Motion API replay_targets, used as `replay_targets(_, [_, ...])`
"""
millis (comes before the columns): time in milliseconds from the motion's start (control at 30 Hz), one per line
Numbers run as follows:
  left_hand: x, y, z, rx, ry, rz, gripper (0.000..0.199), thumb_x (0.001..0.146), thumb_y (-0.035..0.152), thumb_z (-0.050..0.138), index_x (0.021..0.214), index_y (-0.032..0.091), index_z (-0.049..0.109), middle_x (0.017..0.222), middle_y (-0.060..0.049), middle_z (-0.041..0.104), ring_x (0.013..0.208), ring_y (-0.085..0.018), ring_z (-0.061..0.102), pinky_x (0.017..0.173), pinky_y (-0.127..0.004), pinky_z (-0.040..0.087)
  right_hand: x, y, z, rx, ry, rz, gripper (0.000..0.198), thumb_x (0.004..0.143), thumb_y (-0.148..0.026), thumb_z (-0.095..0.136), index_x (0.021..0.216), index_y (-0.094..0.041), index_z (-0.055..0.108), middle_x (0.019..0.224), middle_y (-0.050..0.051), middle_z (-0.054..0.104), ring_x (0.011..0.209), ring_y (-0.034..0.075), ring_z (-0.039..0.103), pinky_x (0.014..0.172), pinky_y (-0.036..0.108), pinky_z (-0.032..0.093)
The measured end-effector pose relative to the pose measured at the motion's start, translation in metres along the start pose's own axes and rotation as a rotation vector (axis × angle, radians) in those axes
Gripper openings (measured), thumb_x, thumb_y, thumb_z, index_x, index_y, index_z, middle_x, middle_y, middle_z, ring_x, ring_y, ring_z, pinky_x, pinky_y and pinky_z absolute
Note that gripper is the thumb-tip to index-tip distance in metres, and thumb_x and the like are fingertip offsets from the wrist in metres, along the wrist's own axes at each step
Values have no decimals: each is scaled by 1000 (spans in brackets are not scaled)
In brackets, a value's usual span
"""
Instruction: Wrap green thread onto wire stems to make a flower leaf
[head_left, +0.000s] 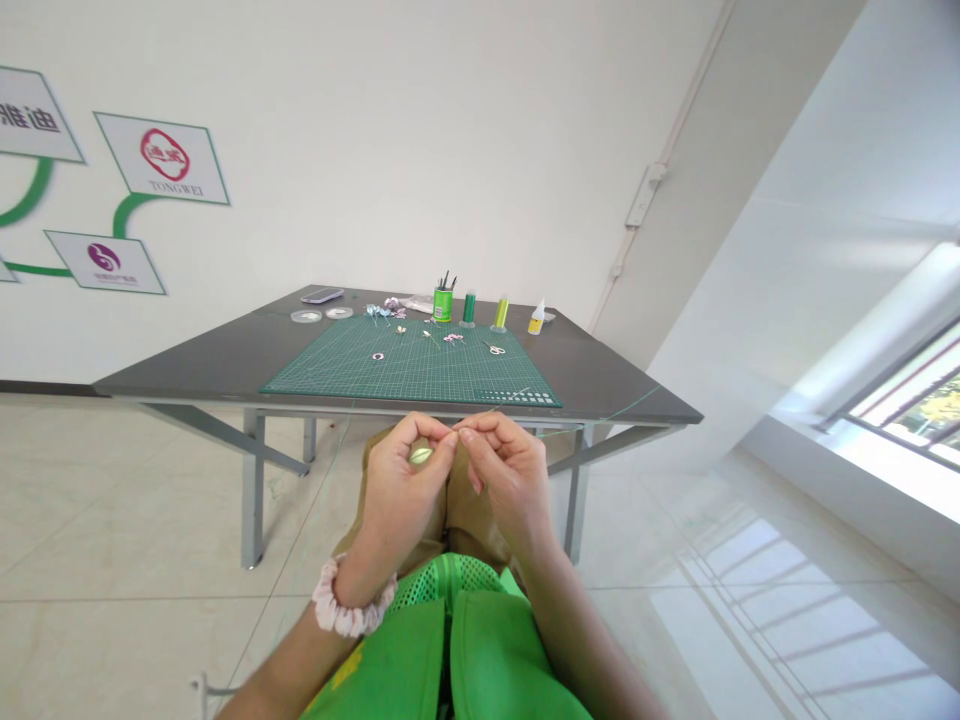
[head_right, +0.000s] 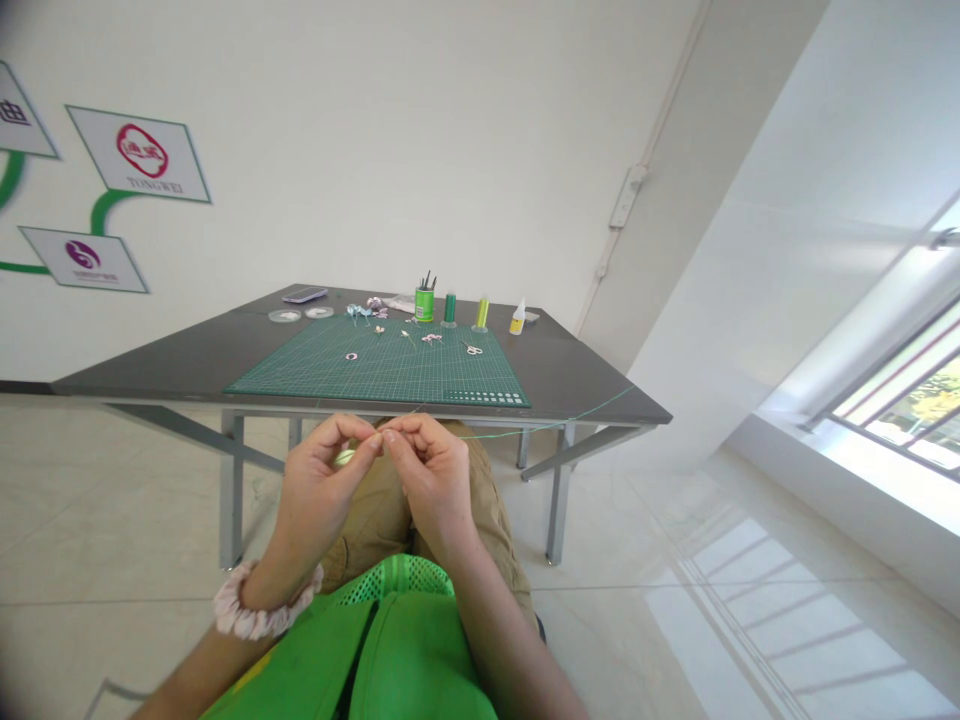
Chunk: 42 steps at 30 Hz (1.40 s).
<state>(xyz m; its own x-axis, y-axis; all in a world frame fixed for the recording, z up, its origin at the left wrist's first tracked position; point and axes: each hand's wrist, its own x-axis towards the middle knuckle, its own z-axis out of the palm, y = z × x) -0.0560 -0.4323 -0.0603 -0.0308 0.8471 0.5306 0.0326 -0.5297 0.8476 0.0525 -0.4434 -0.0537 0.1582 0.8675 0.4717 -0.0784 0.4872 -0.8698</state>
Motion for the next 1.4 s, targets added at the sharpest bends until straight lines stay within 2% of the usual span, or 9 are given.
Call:
replay_targets(300, [-1,0,-1,-2,-28,-22,12,77,21,61,66,19,59,63,3,61,63,-12,55,64,-23,42,-1,3,-1,-42,35,-73,11,77,-23,60,68,-20,63,45,-8,45,41,9,37,44,24,32])
replay_targets(400, [1,-2,-2,-99,-78,-63,14,78,24,61,65,18,58,64,2,59,66,-12,53,66,-24,42,0,2,-1,-35,33,-76,11,78,-23,59,67,-20,62,48,-6,49,42,9,40,44,24,33])
replay_targets(567, [6,-2,-2,-392,-170,-181,24,80,30,58,60,18,57,60,0,54,66,-15,50,68,-27,41,0,0,0,10,-17,-66,13,80,-23,58,68,-19,62,54,-4,58,39,7,38,39,23,28])
replay_targets(767, [8,5,-1,-495,-277,-303,28,75,33,60,52,18,55,58,-1,52,63,-15,49,67,-29,42,-2,2,-1,36,-45,-62,13,81,-22,59,68,-20,62,54,-3,58,41,8,39,39,23,27])
replay_targets(1033, [8,2,-2,-585,-287,-367,23,72,29,64,54,17,55,58,1,50,63,-13,46,67,-27,41,-1,1,-1,78,-47,-89,14,80,-17,59,67,-20,64,53,-4,59,39,7,39,43,24,35])
replay_targets(1233, [8,2,-2,-552,-249,-385,22,68,30,67,56,17,55,59,1,51,64,-13,45,67,-26,39,-1,2,0,69,-28,-82,12,79,-20,61,68,-19,65,55,-3,61,39,7,38,40,23,31])
replay_targets(1400, [8,4,-2,-524,-206,-354,21,67,30,68,57,17,55,59,1,51,63,-13,45,67,-27,39,-1,3,-2,35,-3,5,8,78,-26,62,77,-19,64,50,-6,56,36,6,35,37,21,24])
